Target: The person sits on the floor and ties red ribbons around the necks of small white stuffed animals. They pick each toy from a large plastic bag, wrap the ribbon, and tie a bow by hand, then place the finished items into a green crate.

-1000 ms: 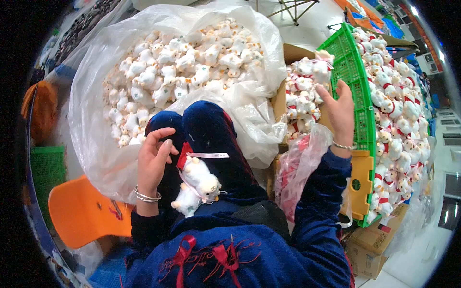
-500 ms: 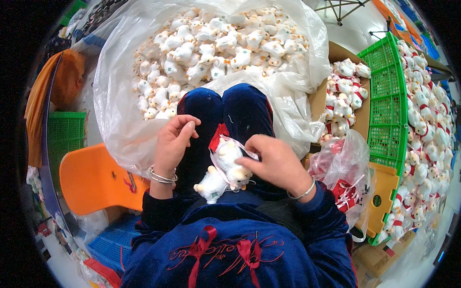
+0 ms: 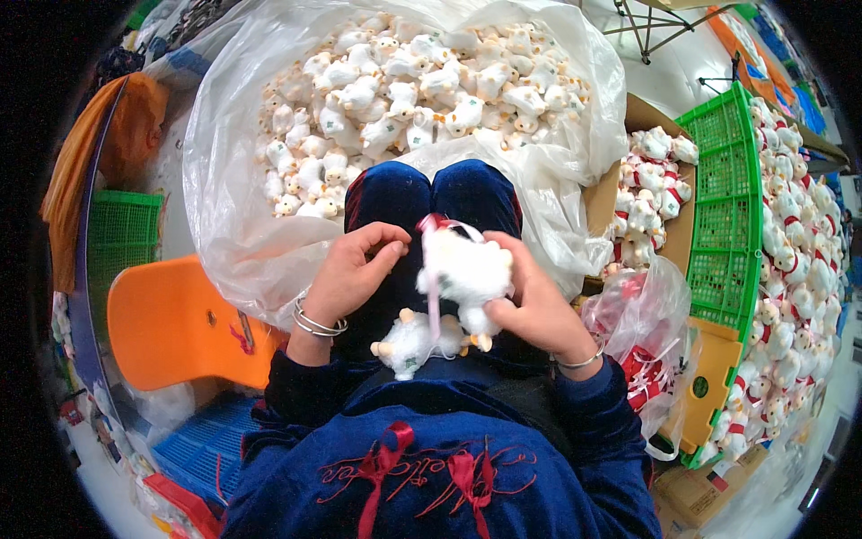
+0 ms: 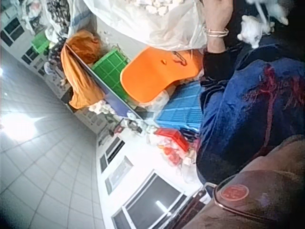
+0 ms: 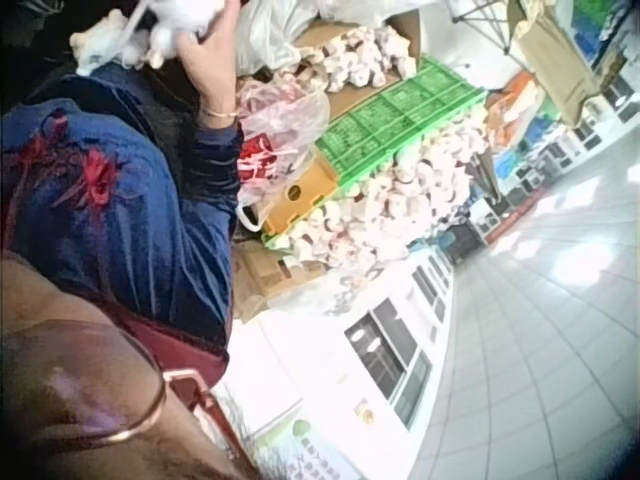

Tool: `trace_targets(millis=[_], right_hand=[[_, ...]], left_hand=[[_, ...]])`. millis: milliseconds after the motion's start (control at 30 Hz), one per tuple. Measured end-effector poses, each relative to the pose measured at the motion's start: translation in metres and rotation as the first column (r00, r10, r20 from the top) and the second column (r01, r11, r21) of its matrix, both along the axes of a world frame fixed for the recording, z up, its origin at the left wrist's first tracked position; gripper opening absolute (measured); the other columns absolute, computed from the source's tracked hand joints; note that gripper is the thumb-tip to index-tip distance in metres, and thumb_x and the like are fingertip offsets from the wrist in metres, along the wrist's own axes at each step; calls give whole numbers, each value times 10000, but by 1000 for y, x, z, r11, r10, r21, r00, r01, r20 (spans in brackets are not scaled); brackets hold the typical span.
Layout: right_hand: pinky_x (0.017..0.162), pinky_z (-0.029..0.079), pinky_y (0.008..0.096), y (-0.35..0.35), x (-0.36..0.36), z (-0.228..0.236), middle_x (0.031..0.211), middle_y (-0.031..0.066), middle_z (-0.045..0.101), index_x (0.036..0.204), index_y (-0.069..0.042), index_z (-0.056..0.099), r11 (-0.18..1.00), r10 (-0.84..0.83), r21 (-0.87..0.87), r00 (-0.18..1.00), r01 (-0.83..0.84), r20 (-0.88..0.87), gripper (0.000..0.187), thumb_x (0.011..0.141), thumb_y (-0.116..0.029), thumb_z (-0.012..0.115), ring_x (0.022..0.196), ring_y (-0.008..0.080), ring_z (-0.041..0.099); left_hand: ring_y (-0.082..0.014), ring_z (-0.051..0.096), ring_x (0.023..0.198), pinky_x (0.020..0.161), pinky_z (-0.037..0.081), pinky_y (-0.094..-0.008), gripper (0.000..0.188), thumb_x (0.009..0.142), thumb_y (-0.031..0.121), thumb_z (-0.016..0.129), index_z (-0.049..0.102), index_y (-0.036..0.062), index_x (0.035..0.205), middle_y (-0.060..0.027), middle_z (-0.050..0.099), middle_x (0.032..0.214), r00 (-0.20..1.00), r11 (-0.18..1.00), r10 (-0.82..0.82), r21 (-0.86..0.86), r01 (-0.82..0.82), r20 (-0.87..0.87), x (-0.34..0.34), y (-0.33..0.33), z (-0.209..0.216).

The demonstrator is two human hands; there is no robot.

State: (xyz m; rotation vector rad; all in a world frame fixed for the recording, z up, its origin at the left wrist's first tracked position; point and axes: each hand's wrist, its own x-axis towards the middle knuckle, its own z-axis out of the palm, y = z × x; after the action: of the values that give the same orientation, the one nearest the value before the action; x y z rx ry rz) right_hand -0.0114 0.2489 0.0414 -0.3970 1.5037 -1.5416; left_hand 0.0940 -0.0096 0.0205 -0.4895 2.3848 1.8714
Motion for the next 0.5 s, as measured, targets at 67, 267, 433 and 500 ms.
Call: trace_targets(millis=[67, 267, 433, 500], right_hand=[[1160, 370, 370, 0, -3, 1, 1484, 123, 464, 1580, -24, 277, 996, -40, -79, 998, 44, 54, 871, 780, -59, 621, 1383, 234, 481], [1172, 359, 342, 2, -7, -11, 1476, 120, 516, 1552, -14, 357, 980, 31, -199, 977, 12, 212, 922, 677, -170, 601, 1383, 216, 503], [1125, 432, 347, 3, -1, -25, 1428, 143, 564, 1538, 1, 368, 964, 39, -258, 916, 71, 399, 969, 632, -220, 629, 1312, 238, 577], [978, 514, 387, 6, -1, -31, 1307, 181, 601, 1529, 19, 360, 946, 44, -305, 890, 108, 454, 968, 668, -273, 691, 1141, 284, 645]], left_hand=[[-91, 638, 892, 793, 533, -251, 243, 1014, 93, 594, 646, -2, 1232, -54, 710, 1045, 997, 997, -72, 34, 72, -3, 1, 0, -4], [-96, 625, 903, 825, 543, -264, 532, 961, 88, 650, 464, -10, 1450, -109, 659, 1253, 998, 998, 3, 62, 1, -64, -5, 10, -4], [-130, 667, 841, 792, 561, -278, 719, 892, 107, 753, 400, -17, 1505, -152, 632, 1313, 998, 1000, -30, 0, 30, -58, -16, 24, 1], [-133, 681, 779, 743, 567, -283, 638, 870, 114, 778, 490, -24, 1422, -155, 645, 1256, 996, 994, 8, -107, -17, -85, -22, 32, -12]])
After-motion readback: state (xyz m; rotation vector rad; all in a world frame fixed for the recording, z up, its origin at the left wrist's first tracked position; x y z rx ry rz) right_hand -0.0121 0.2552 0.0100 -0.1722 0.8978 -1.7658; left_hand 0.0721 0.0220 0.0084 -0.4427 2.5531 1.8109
